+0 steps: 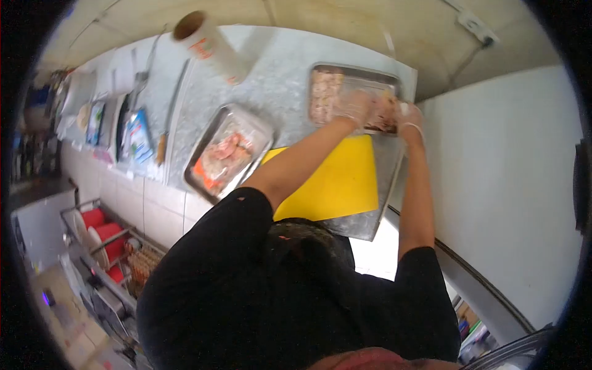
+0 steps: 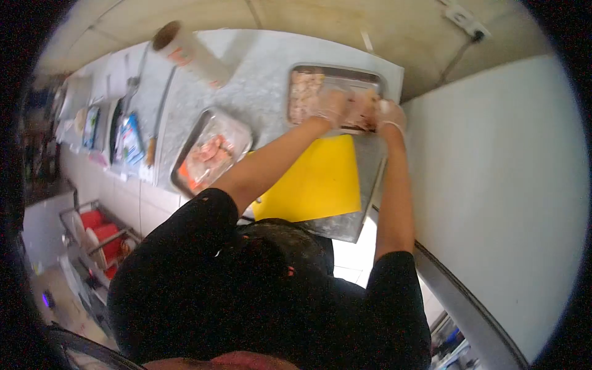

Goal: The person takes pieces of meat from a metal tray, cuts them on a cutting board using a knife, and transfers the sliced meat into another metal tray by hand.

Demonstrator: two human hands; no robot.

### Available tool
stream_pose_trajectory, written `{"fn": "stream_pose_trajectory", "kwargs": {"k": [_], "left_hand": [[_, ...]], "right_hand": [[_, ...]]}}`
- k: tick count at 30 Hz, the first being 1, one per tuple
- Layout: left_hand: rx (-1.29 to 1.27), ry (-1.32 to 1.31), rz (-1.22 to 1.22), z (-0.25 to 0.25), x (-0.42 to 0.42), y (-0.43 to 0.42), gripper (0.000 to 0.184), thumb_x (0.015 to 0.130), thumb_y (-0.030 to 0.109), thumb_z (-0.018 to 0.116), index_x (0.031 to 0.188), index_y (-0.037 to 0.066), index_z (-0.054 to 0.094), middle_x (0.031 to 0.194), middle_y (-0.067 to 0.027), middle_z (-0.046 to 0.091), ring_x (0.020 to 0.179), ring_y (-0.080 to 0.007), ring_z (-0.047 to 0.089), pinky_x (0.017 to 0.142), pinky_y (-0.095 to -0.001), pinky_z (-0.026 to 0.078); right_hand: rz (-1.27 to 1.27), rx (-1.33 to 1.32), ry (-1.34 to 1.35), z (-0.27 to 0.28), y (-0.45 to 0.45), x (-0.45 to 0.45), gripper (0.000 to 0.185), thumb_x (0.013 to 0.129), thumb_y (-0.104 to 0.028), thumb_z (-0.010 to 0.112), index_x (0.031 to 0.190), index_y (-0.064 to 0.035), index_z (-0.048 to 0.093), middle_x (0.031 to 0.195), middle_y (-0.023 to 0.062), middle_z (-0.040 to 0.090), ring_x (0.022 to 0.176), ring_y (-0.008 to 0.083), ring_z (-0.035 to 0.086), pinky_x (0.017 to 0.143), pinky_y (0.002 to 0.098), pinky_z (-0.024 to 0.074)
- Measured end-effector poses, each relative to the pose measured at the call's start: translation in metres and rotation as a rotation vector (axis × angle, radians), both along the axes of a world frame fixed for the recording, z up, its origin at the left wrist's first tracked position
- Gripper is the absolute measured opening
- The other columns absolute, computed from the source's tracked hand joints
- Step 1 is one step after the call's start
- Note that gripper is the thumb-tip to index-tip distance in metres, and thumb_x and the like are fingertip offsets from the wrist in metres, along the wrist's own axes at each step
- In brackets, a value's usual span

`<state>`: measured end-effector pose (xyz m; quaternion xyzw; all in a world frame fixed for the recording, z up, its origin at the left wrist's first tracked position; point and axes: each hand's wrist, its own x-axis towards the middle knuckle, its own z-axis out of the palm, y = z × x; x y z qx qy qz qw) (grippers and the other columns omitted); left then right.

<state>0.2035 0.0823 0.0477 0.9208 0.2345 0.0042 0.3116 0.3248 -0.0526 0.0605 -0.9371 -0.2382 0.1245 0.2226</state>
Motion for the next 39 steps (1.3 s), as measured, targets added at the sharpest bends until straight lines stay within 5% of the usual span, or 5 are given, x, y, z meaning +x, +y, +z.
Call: {"fn": "stream_pose_trajectory", "kwargs": {"k": [7, 17, 21, 23, 39], "left_hand": [[-0.174, -0.487, 0.031, 0.02, -0.129, 0.025, 0.023, 0.085, 0.023, 0.062, 0.1, 0.007, 0.068, 0.098, -0.0171, 0.067, 0.089, -0.0343, 0.064, 0.077, -0.0414, 0.051], [0.07, 0.521, 0.442, 0.014, -0.36, 0.109, 0.045, 0.087, 0.047, 0.06, 0.098, 0.005, 0.068, 0.094, -0.0213, 0.068, 0.092, -0.0375, 0.065, 0.078, -0.0414, 0.052], [0.115, 0.292, 0.14, 0.043, -0.36, 0.097, 0.038, 0.091, 0.036, 0.062, 0.108, 0.002, 0.065, 0.095, -0.017, 0.069, 0.082, -0.0279, 0.066, 0.077, -0.037, 0.053], [-0.639, -0.246, 0.336, 0.041, -0.357, 0.094, 0.031, 0.093, 0.026, 0.062, 0.108, -0.002, 0.062, 0.091, -0.0106, 0.067, 0.079, -0.0184, 0.063, 0.074, -0.031, 0.054], [-1.137, -0.057, -0.035, 0.099, -0.27, -0.063, 0.039, 0.089, 0.03, 0.067, 0.117, 0.004, 0.06, 0.098, -0.0059, 0.068, 0.082, -0.0122, 0.065, 0.07, -0.022, 0.052]], "right_hand": [[0.013, 0.166, 0.039, 0.013, -0.048, -0.042, 0.047, 0.086, -0.04, 0.063, 0.112, -0.0014, 0.062, 0.098, 0.0204, 0.067, 0.09, 0.0325, 0.065, 0.083, 0.037, 0.0477], [-0.109, 0.532, 0.46, -0.012, -0.127, -0.173, 0.024, 0.091, -0.024, 0.062, 0.103, -0.004, 0.065, 0.095, 0.0051, 0.069, 0.073, 0.0119, 0.065, 0.06, 0.0242, 0.0492], [-0.091, 0.556, 0.45, 0.025, -0.119, -0.224, 0.025, 0.089, -0.023, 0.062, 0.101, -0.0009, 0.065, 0.091, 0.0068, 0.069, 0.074, 0.0132, 0.066, 0.068, 0.0268, 0.0519], [-0.073, 0.499, 0.469, 0.038, -0.115, -0.24, 0.025, 0.087, -0.022, 0.064, 0.102, -0.0022, 0.065, 0.088, 0.0067, 0.068, 0.074, 0.0132, 0.066, 0.068, 0.0276, 0.0518], [0.002, 0.638, 0.411, 0.091, -0.103, -0.302, 0.042, 0.073, -0.034, 0.08, 0.104, -0.0101, 0.066, 0.075, 0.0037, 0.062, 0.069, 0.0195, 0.058, 0.066, 0.0348, 0.046]]}}
